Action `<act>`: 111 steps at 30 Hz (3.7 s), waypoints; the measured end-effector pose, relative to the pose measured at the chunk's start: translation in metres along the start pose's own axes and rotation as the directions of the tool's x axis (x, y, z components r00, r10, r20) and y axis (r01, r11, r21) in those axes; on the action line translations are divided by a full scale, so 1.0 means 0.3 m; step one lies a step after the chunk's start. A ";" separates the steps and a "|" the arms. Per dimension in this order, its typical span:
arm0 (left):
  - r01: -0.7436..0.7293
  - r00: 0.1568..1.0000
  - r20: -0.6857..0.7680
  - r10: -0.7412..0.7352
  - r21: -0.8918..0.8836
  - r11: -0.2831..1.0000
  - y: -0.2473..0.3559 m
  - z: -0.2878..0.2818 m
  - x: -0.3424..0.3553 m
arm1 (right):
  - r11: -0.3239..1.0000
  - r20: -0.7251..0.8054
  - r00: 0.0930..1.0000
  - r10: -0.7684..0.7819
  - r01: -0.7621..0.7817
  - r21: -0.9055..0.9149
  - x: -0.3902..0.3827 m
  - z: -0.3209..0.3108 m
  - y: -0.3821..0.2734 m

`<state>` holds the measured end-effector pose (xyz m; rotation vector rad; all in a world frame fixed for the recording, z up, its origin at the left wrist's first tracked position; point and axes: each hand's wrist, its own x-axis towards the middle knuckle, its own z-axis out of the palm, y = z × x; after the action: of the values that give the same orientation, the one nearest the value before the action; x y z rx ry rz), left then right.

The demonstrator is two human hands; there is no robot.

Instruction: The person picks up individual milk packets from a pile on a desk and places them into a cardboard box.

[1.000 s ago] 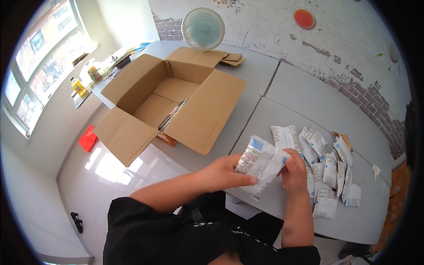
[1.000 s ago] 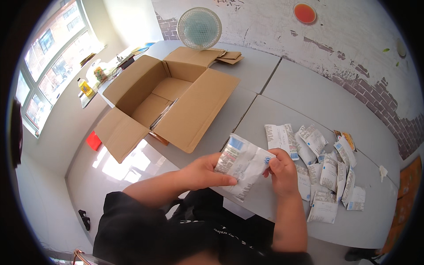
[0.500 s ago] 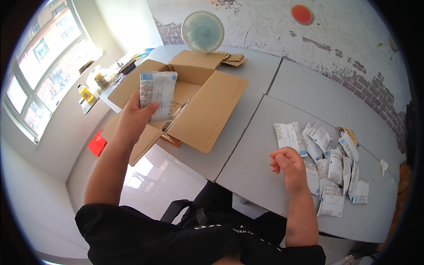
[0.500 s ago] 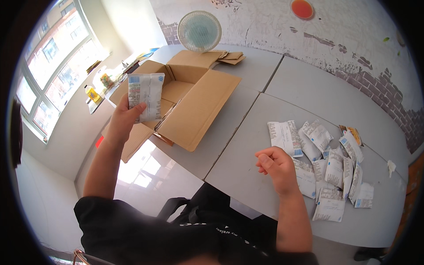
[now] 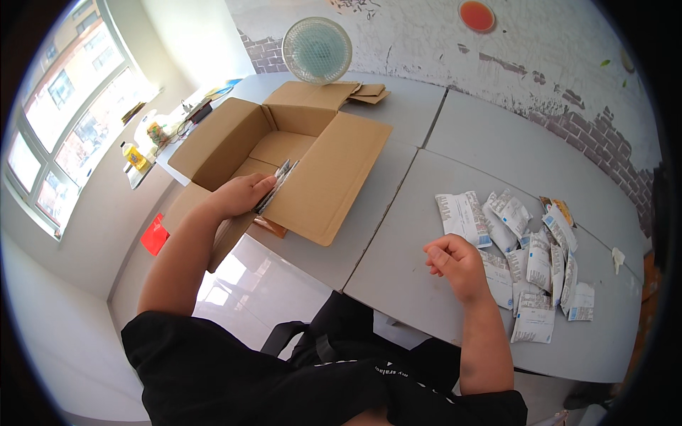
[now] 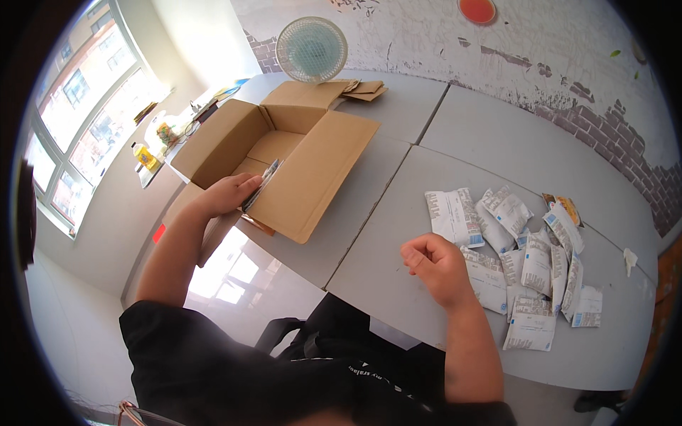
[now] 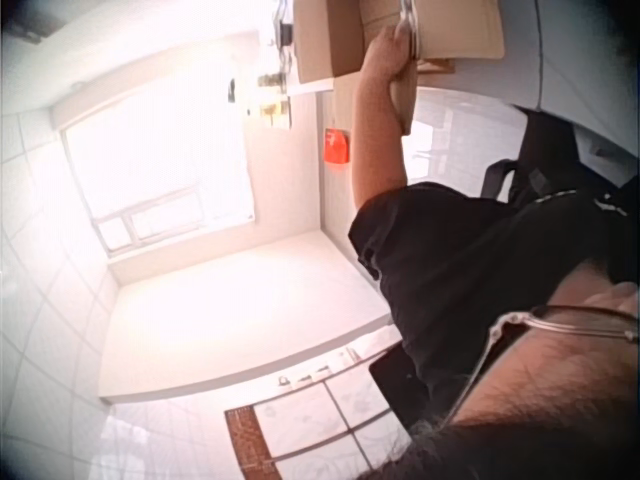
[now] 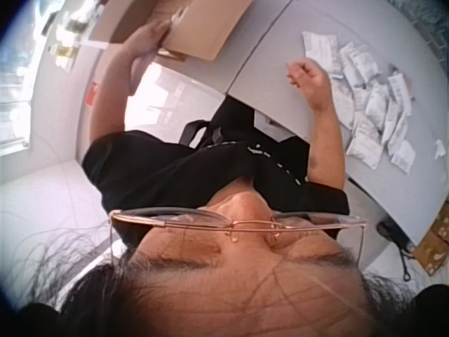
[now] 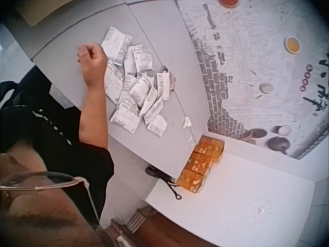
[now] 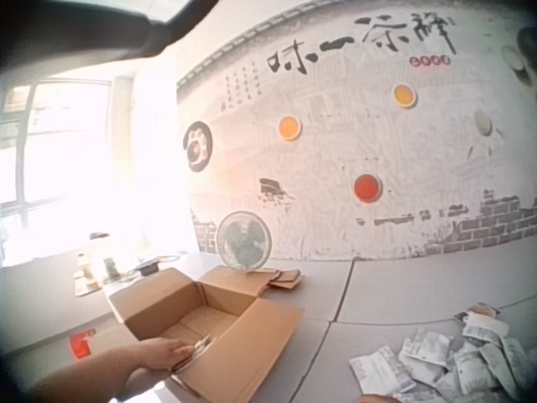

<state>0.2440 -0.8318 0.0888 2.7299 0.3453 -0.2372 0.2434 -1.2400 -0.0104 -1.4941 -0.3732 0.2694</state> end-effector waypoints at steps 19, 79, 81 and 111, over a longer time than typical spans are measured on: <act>-0.783 0.557 -0.232 0.798 0.175 0.597 0.508 0.194 0.097 | 0.840 0.125 0.969 -0.211 0.246 -0.485 -0.013 0.028 0.000; -0.069 0.715 0.419 0.560 -0.755 0.652 0.692 0.537 -0.019 | 0.831 -0.361 0.925 0.122 0.104 0.547 0.034 -0.049 0.006; -0.070 0.726 0.435 0.533 -0.724 0.686 0.707 0.532 -0.034 | 0.856 -0.420 0.895 0.147 0.097 0.507 0.041 -0.048 0.009; -0.535 0.603 0.150 0.784 -0.653 0.536 0.606 0.657 -0.001 | 0.973 -0.441 0.882 0.167 -0.074 0.221 0.046 -0.084 0.059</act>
<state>0.2697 -1.0714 -0.0284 1.9367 -0.7023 -0.4247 0.2670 -1.2563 -0.0280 -1.3342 0.1263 0.0429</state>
